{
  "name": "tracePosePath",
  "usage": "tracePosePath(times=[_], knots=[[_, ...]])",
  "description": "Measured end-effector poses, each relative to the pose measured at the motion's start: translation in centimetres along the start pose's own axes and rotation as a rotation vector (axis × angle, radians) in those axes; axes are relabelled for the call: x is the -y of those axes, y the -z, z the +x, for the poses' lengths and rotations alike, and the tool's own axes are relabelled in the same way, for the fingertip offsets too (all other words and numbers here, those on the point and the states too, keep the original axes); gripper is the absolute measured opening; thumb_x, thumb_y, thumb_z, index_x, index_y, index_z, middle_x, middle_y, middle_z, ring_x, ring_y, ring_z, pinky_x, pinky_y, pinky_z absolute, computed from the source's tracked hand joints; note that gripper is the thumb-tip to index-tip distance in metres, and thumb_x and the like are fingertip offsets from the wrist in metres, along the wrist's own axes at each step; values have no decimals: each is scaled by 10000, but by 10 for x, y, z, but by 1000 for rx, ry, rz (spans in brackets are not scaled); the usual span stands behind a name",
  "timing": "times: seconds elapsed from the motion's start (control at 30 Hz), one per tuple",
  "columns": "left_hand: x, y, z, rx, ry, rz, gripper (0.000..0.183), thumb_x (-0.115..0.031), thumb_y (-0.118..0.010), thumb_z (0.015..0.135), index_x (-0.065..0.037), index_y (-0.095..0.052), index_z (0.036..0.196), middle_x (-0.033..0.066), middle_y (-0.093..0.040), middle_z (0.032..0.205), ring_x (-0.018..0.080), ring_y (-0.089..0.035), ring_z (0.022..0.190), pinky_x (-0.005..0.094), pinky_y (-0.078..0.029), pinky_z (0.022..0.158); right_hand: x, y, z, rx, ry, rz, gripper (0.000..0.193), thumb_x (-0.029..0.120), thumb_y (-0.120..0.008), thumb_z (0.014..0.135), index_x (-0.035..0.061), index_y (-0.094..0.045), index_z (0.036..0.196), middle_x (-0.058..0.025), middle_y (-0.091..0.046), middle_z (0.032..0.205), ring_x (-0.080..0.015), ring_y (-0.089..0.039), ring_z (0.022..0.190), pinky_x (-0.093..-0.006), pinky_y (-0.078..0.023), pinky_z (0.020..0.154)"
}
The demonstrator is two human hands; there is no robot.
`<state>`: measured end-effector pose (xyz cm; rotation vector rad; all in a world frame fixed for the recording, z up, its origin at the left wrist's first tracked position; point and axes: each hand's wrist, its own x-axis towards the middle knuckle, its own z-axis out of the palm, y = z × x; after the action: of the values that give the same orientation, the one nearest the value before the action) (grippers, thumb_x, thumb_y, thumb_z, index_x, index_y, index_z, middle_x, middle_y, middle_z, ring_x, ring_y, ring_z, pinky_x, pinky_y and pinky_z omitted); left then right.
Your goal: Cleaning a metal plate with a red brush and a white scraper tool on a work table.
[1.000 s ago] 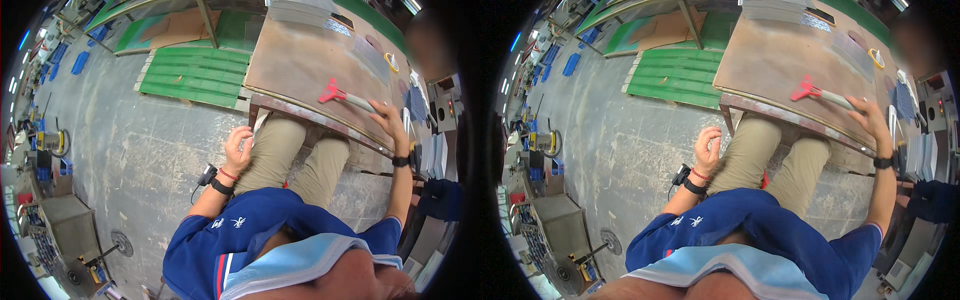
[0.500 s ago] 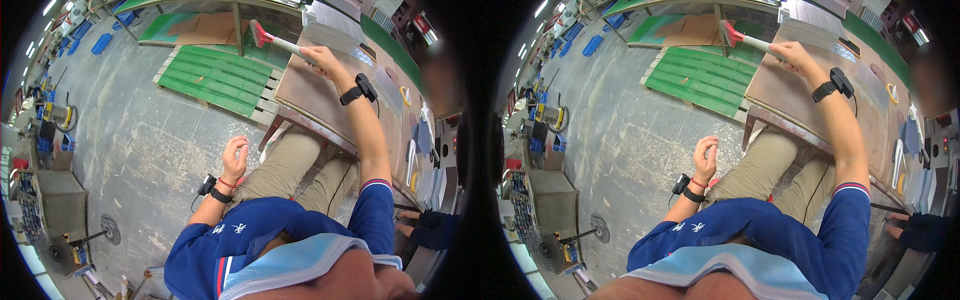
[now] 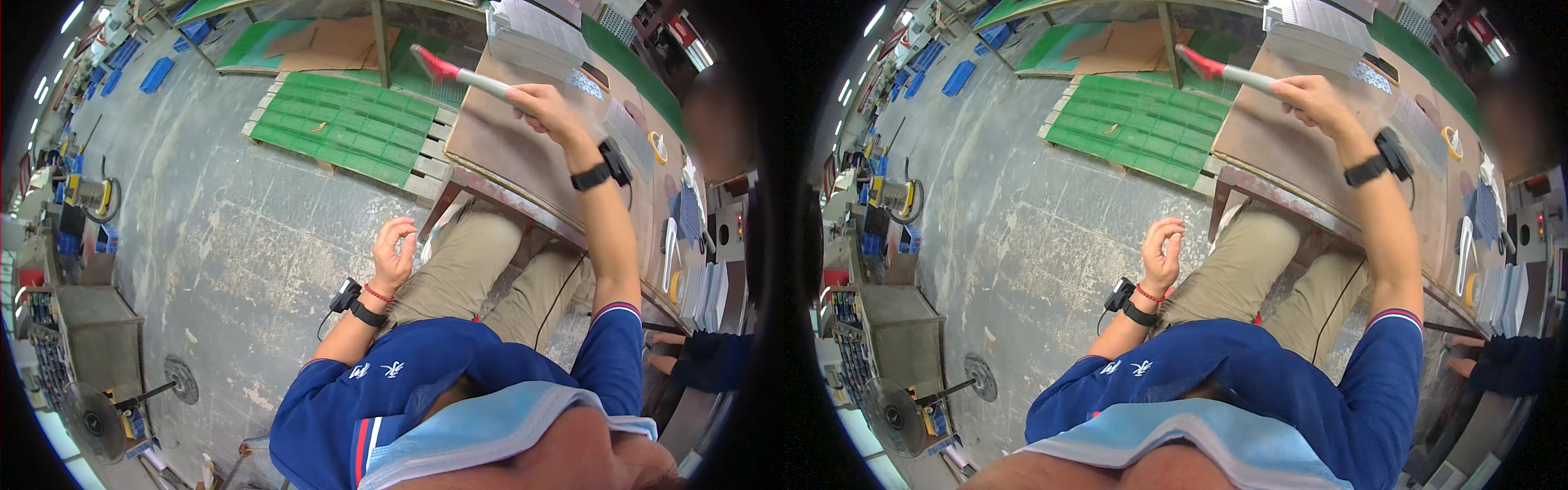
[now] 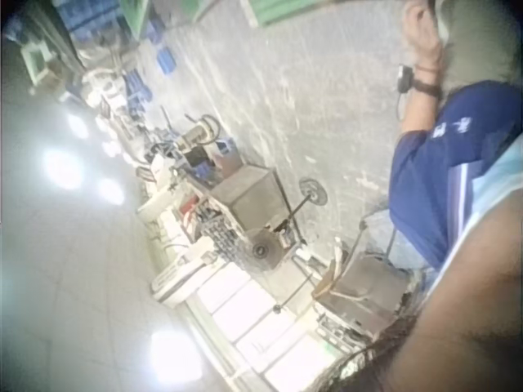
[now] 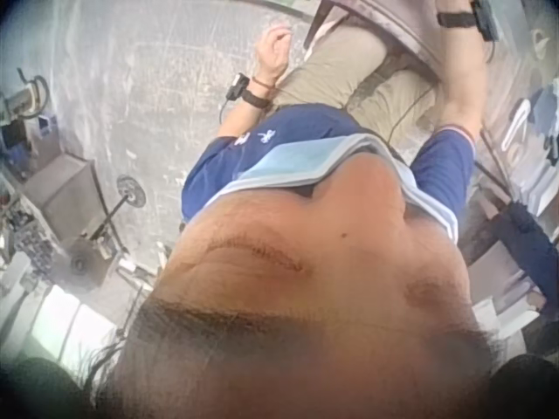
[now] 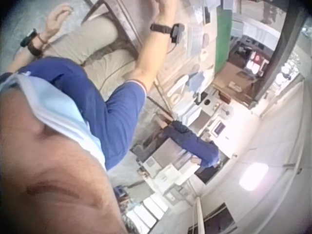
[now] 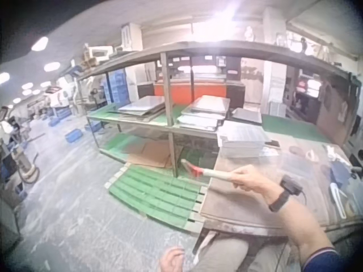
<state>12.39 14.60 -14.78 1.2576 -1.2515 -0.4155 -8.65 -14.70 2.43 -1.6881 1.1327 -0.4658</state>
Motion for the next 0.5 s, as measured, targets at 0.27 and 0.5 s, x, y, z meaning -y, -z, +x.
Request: tracePosePath(times=[0.27, 0.5], knots=[[12, 6, -7, -8, 87, -30, 102, -55, -579, 904, -6, -644, 965, 150, -633, 1070, 242, -625, 922, 314, -512, 798, -108, 133, -166, -313, 311, -551, 439, 197, -721, 853, 4, -626, 1235, -120, -679, 1138, -202, -607, 1078, -318, -432, 961], [14, -17, 3, 31, 73, -49, 82, -37, -589, 888, -6, -641, 942, 151, -639, 1046, 243, -627, 892, 317, -514, 776, -161, 176, -327, -355, 18, -655, 430, 115, -741, 807, -5, -639, 1206, -126, -673, 1170, -218, -599, 1120, -341, -374, 1038]])
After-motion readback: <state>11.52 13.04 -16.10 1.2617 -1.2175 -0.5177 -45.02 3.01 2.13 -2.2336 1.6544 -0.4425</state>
